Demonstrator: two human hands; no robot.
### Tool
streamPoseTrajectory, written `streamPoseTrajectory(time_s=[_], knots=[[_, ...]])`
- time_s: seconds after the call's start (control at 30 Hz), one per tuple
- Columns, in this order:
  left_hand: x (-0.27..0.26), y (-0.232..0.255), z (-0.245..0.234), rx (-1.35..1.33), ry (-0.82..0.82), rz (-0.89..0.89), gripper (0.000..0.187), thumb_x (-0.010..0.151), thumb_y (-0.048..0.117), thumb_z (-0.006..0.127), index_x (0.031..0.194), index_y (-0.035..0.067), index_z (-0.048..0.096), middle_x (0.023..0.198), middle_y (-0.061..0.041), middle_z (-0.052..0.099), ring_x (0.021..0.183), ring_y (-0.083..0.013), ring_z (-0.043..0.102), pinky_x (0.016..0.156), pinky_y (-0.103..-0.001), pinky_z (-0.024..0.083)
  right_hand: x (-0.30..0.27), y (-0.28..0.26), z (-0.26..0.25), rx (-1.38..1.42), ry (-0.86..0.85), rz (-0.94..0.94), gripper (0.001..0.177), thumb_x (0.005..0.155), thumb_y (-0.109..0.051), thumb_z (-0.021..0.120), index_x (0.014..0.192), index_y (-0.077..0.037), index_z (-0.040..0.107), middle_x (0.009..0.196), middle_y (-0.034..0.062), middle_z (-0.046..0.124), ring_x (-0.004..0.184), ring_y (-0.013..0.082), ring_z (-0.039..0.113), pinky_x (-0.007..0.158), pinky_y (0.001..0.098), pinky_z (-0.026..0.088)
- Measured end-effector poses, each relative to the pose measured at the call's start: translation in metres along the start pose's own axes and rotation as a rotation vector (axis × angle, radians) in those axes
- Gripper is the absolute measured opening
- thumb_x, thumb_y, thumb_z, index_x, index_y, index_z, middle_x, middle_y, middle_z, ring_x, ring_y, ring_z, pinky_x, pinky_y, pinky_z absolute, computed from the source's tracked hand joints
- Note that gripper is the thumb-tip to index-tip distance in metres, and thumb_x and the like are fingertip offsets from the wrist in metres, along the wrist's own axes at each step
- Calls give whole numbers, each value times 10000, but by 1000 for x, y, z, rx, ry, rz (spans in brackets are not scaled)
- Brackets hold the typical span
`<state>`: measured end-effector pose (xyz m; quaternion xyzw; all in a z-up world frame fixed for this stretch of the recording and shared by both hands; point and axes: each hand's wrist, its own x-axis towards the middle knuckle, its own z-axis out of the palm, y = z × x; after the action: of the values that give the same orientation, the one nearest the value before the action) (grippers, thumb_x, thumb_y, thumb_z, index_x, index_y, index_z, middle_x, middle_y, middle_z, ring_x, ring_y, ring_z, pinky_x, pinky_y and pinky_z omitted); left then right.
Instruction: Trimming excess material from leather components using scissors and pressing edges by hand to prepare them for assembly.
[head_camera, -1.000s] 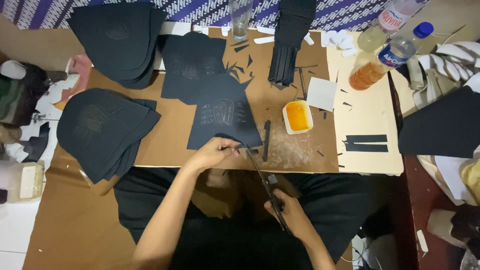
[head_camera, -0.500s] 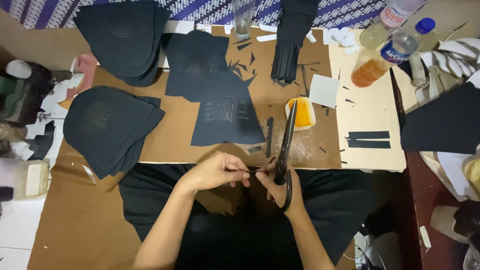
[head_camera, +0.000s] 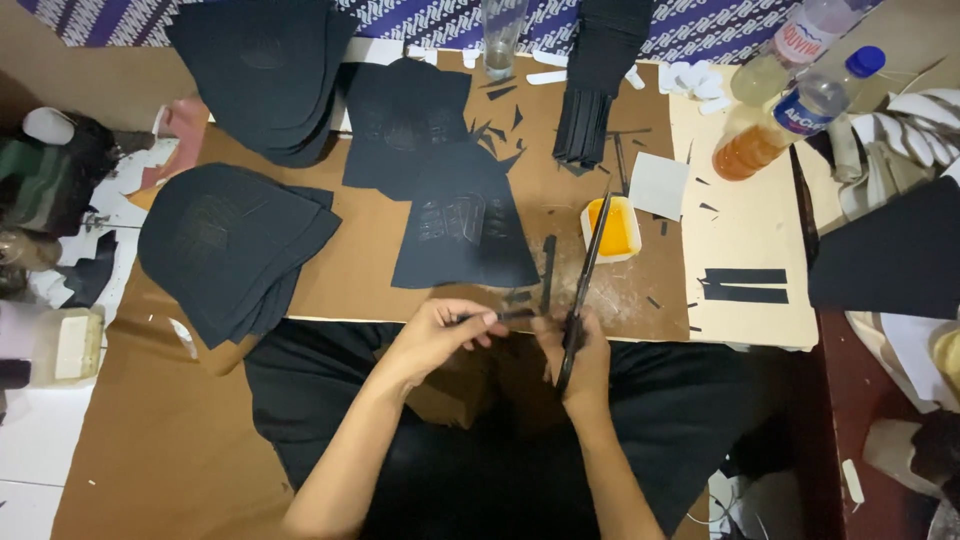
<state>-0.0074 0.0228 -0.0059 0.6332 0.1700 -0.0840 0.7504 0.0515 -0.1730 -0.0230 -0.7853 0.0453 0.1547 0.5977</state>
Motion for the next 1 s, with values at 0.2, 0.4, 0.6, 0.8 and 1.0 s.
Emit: streamPoseTrajectory(time_s=[0.2,0.4,0.6,0.8,1.0], knots=[[29,-18,-13,-167,119,-142,232,904,172,728,1030,-1,816,983,-163,815,847,-186,743,804,-265,584,-34,81,-9,-31,-249,65,295,958,-399,583,1018,-116,642,760,70,664,438,137,569,382,263,502],[48,-30,-12,-199,125,-247,366,827,208,776,1066,-69,778,1007,-226,787,955,-255,767,919,-323,628,-79,85,-11,-205,-447,183,332,966,-434,529,965,-129,659,607,20,605,454,135,647,482,276,637],[53,-19,-2,-197,110,-303,354,848,198,762,1068,-79,769,1031,-243,781,953,-282,772,925,-342,635,-69,83,-11,-237,-487,57,397,960,-524,491,922,-138,579,671,12,588,447,120,620,442,244,592],[56,-37,-4,-259,101,-303,318,831,164,785,995,-108,760,989,-259,773,898,-297,766,911,-375,647,-59,100,-6,-259,-455,29,228,1030,-282,569,850,-143,543,709,-9,496,606,100,524,537,253,493],[64,-56,-2,-268,135,-319,223,851,132,792,934,-73,765,893,-214,771,839,-262,766,903,-352,650,-55,97,-10,-307,-511,139,311,972,-469,574,917,-163,563,731,5,598,552,119,640,487,251,555]])
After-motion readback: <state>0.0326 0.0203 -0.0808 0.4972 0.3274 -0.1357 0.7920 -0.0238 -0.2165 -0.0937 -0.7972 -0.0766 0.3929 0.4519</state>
